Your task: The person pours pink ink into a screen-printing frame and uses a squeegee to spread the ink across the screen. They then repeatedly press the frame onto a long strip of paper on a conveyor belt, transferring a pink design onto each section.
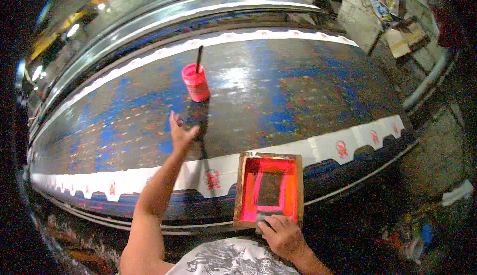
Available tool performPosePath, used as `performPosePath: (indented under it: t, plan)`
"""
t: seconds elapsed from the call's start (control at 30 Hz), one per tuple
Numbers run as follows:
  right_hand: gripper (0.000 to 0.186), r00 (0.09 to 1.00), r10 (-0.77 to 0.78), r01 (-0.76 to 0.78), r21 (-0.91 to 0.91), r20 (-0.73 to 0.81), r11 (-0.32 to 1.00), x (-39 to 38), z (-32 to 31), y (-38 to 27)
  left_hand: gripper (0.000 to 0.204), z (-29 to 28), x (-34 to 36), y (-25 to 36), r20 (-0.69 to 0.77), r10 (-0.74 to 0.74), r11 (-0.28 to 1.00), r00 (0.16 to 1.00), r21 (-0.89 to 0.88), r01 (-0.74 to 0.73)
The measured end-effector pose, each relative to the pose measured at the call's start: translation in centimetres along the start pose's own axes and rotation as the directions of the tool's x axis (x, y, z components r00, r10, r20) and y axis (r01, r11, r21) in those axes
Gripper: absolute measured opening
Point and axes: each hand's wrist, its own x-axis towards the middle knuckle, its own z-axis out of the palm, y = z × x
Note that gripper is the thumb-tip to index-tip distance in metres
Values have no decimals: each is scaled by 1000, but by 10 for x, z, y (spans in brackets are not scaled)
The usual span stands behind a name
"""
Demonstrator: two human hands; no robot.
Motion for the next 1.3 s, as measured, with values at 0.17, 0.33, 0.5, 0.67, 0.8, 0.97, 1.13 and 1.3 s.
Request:
performPosePath:
  t: [0.17,0.33,0.5,0.67,0.8,0.97,1.13,1.3]
  plan:
    - [33,990,143,-142,-89,10,986,5,2,-4,133,52,96,-50,-12,-19,996,1000,-89,17]
    - [34,915,374,-370,52,-149,927,24,-13,6,129,96,150,-77,-59,21,969,998,-245,-35]
    - [27,669,677,-666,157,-307,729,34,-29,11,108,126,175,-84,-48,200,923,979,-326,-204]
    - [24,501,816,-792,228,-287,566,34,-12,29,95,134,179,-76,-54,224,890,973,-395,-227]
    - [28,485,833,-818,201,-266,539,29,-3,36,84,133,178,-70,15,223,805,975,-567,-175]
    - [45,498,815,-801,202,-295,563,22,-2,41,88,121,177,-58,-133,79,922,988,-368,-123]
    - [57,531,793,-792,157,-299,589,15,-4,39,87,85,152,-25,56,228,790,972,-594,-151]
    - [65,543,787,-777,178,-294,603,20,-30,33,88,36,78,30,142,296,793,945,-587,-160]
